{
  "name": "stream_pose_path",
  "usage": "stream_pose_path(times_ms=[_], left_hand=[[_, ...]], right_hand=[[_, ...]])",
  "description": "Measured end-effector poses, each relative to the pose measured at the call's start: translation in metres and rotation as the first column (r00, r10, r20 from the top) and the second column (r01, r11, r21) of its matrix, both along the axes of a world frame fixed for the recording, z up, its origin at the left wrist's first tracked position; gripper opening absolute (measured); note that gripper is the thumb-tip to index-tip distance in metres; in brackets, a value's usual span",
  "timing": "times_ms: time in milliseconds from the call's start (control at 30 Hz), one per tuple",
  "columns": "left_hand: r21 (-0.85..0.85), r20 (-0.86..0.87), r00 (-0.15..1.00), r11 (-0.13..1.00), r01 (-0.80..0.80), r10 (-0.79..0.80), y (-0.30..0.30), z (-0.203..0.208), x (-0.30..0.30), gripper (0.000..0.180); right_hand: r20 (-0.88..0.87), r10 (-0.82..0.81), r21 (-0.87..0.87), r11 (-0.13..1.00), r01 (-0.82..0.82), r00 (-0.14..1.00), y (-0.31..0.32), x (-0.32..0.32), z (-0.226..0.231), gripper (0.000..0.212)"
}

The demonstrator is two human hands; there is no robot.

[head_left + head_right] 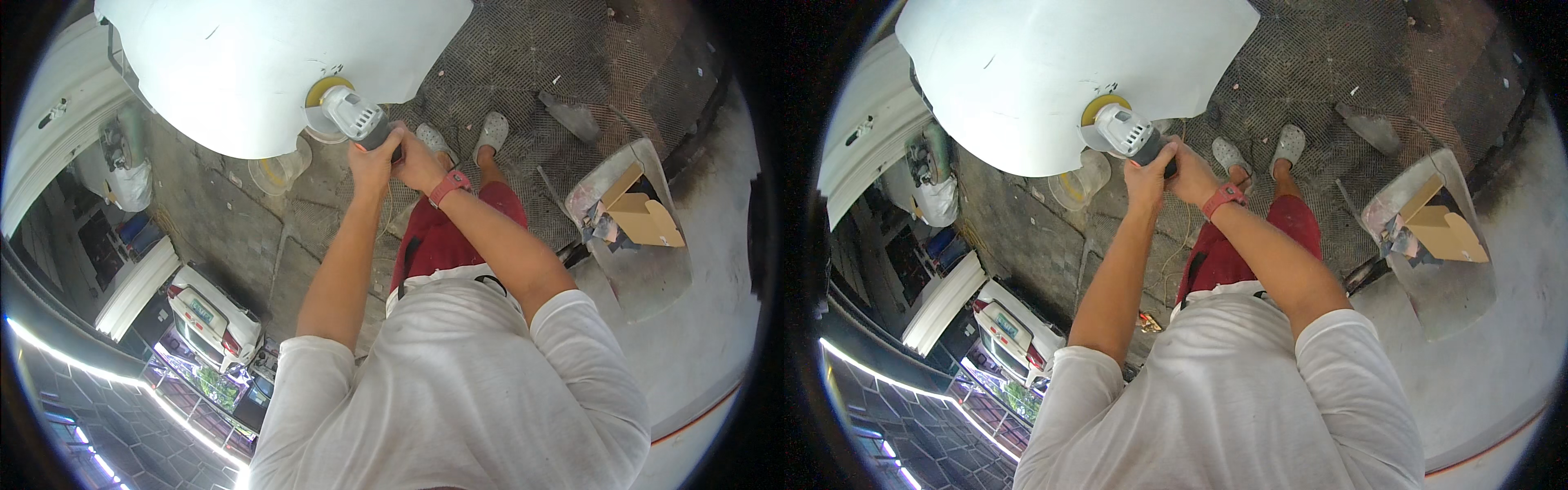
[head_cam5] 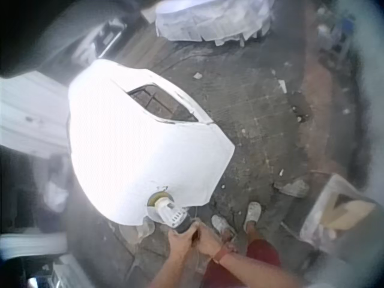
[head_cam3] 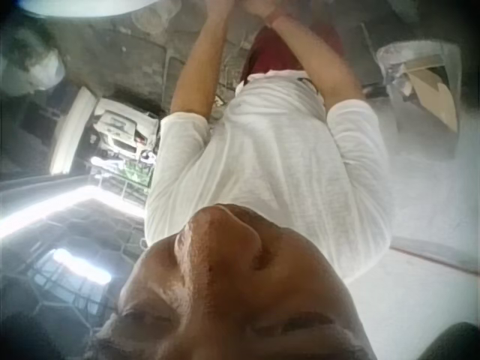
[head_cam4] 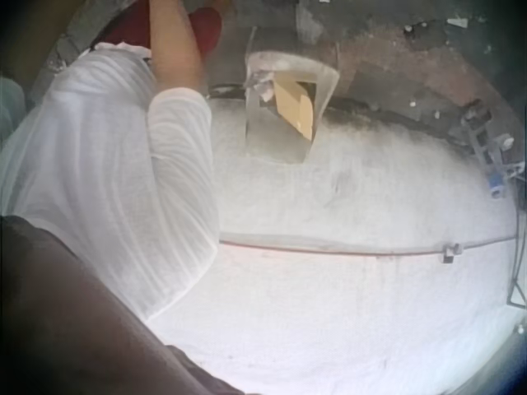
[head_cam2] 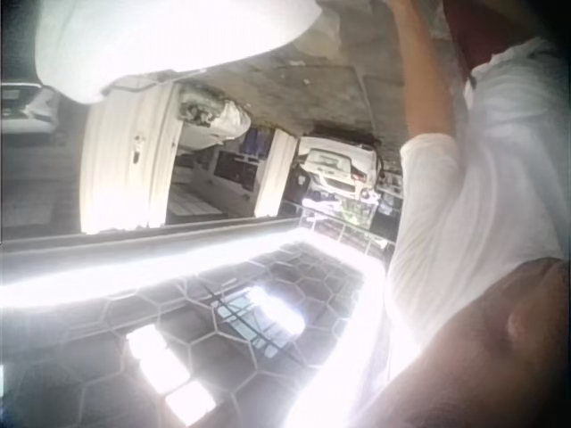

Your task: The person uses an angle grinder to sand the surface of a white car bumper mounted on a metal stand. The person moves the grinder along the bumper's surface to remove material and smooth the area.

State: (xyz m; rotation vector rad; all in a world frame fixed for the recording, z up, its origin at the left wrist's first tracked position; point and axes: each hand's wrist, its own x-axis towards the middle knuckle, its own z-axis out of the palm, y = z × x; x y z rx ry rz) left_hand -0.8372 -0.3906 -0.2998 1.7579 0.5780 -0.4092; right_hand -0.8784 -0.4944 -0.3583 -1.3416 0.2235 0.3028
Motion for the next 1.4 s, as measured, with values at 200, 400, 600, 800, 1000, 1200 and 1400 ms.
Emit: stream_pose_path(times_ms=[200,400,600,800,1000,1200,1400], left_hand=[[0.171,-0.024,0.996,0.982,0.085,-0.082,-0.008,0.018,0.018,0.06],[0.15,0.028,0.997,0.986,0.073,-0.078,-0.028,0.024,0.023,0.055],[0.101,-0.027,0.998,0.993,0.058,-0.055,-0.018,0.006,0.016,0.064],[0.187,0.023,0.992,0.975,0.121,-0.128,-0.026,0.027,0.03,0.047],[0.027,0.046,0.998,0.999,-0.045,0.044,-0.02,0.03,0.014,0.046],[-0.006,0.029,1.0,1.0,0.004,-0.004,-0.015,0.054,0.029,0.046],[-0.069,0.059,0.998,0.997,-0.034,0.038,-0.028,0.068,0.03,0.047]], right_hand=[[0.026,-0.066,0.095,0.993,0.063,0.997,0.013,0.003,-0.011,0.061],[0.003,-0.066,0.044,0.997,0.066,0.998,0.001,0.007,-0.011,0.067],[-0.001,0.004,0.063,0.998,-0.004,1.0,-0.008,0.005,-0.016,0.072],[-0.015,-0.048,0.091,0.995,0.049,0.999,-0.001,0.011,-0.009,0.074],[0.064,0.051,-0.019,0.999,-0.05,0.997,-0.017,0.018,0.013,0.073],[0.071,0.051,-0.119,0.992,-0.043,0.996,-0.031,0.035,0.069,0.07],[0.137,0.047,-0.122,0.992,-0.03,0.99,-0.04,0.036,0.072,0.076]])
